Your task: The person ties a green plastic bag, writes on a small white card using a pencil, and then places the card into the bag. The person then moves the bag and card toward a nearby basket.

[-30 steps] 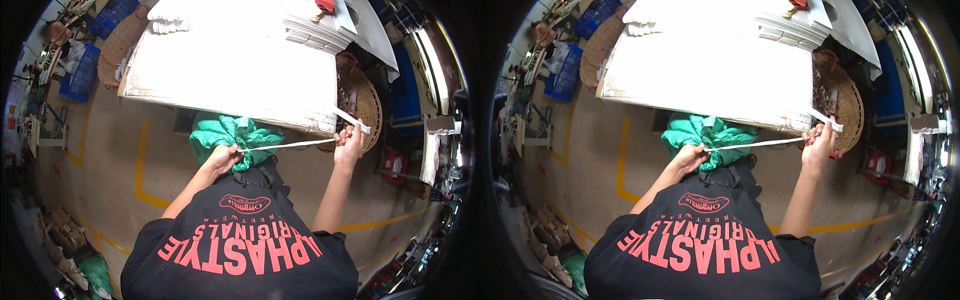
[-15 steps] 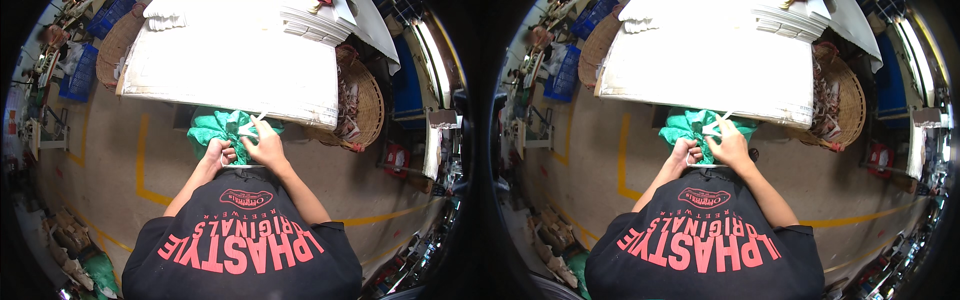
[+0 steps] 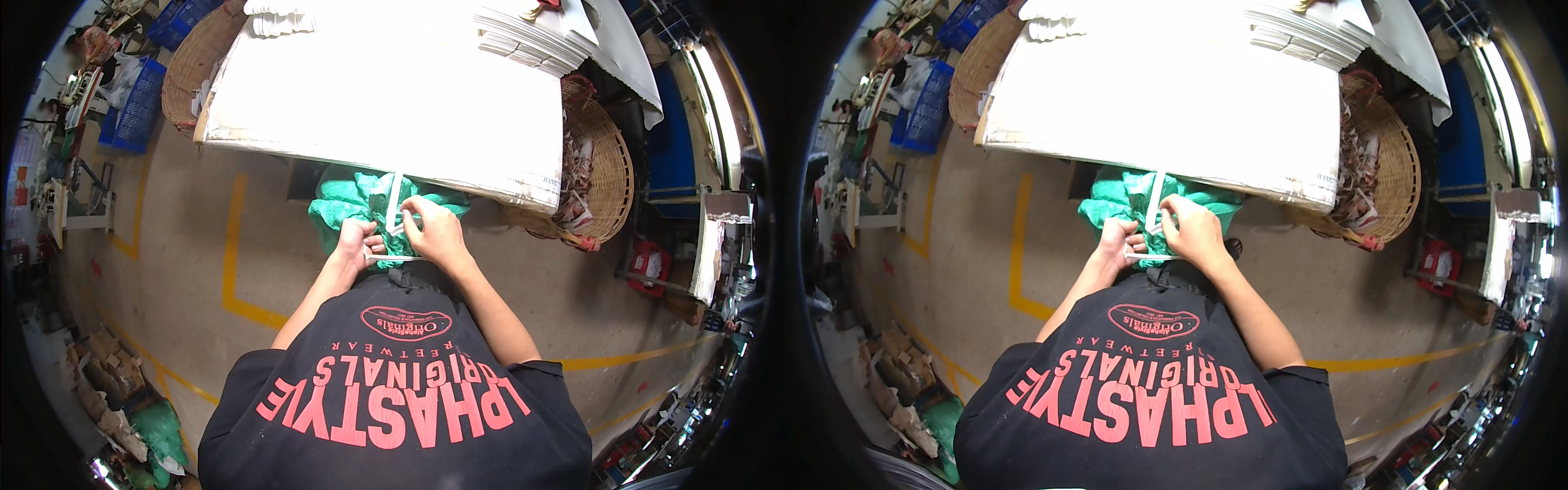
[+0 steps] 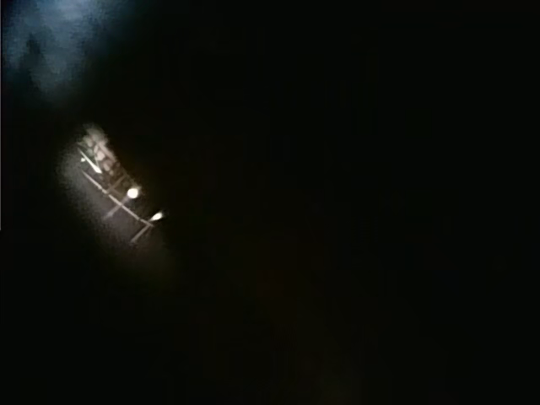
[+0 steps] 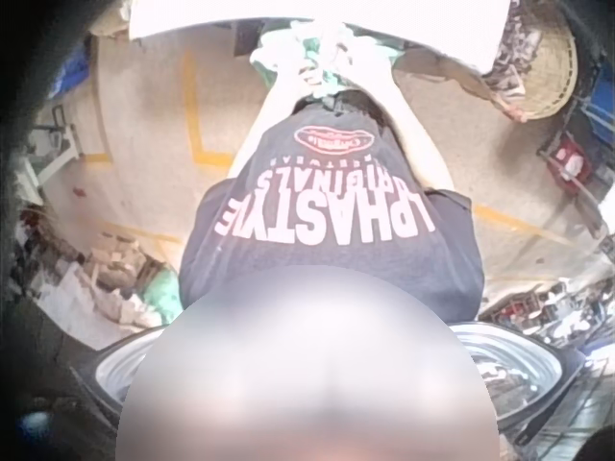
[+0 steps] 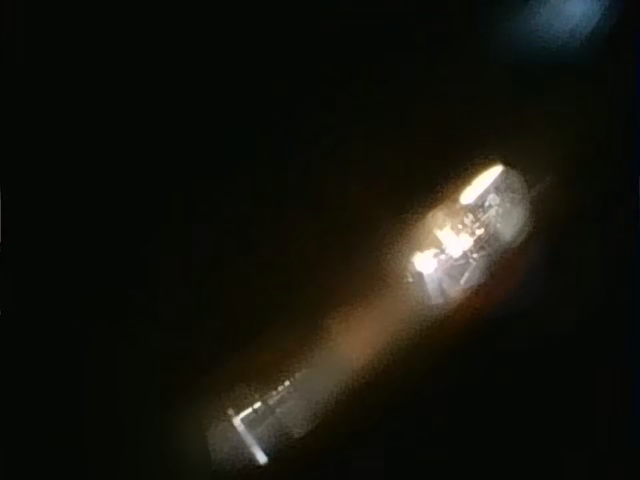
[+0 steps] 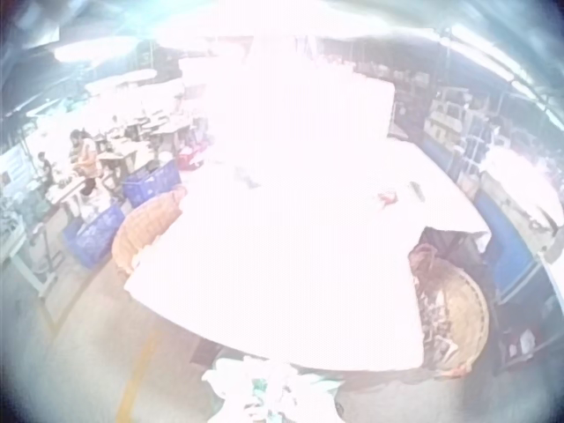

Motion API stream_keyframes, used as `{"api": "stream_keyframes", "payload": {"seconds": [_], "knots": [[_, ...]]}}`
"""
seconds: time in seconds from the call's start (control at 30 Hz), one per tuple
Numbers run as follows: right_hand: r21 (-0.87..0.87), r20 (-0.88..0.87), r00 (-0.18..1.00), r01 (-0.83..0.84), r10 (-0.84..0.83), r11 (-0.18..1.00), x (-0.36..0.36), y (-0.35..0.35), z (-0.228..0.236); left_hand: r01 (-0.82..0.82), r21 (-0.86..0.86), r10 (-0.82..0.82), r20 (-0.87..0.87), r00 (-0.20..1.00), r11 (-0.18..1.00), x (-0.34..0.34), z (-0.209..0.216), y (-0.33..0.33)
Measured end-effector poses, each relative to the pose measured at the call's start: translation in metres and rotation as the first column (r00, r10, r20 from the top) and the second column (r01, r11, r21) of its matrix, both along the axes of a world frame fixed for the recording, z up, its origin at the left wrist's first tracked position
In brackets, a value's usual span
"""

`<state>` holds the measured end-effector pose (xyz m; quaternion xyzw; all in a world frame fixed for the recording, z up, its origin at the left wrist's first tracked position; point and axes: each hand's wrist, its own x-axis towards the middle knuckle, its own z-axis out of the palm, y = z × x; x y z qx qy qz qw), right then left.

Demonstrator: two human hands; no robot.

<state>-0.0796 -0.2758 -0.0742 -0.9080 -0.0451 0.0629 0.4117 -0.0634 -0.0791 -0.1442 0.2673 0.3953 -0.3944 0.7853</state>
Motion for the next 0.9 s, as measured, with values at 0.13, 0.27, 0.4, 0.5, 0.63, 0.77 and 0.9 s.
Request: {"api": "stream_keyframes", "payload": {"seconds": [0.13,0.27,0.4,0.5,0.63,0.77,0.9], "knots": [[0.185,0.082,0.991,-0.123,0.109,0.975,-0.002,0.002,-0.008,-0.007,0.032,0.008,-0.051,0.999,0.999,-0.001,-0.004,0.004],[0.179,0.199,0.951,-0.272,0.236,0.945,-0.001,-0.002,-0.014,-0.009,0.023,0.010,-0.048,0.999,1.000,0.001,-0.011,0.006],[0.075,0.236,0.955,-0.202,0.180,0.976,0.001,-0.011,-0.013,-0.010,0.025,0.011,-0.037,0.999,1.000,0.000,-0.010,0.010],[0.065,0.332,0.943,-0.024,0.001,0.998,0.000,-0.002,-0.016,0.007,0.040,-0.006,-0.022,1.000,0.999,-0.002,-0.007,0.011],[0.113,0.358,0.933,-0.073,0.028,0.991,-0.005,0.023,-0.028,0.000,0.017,0.000,0.025,1.000,1.000,0.000,-0.005,0.007],[0.114,0.327,0.943,-0.111,0.068,0.987,-0.002,0.027,-0.041,-0.044,0.098,0.038,0.059,0.998,0.994,-0.002,-0.004,0.007],[0.149,0.290,0.940,-0.228,0.178,0.962,0.002,0.020,-0.048,0.047,0.179,-0.086,0.219,0.972,0.983,-0.007,-0.002,0.009]]}}
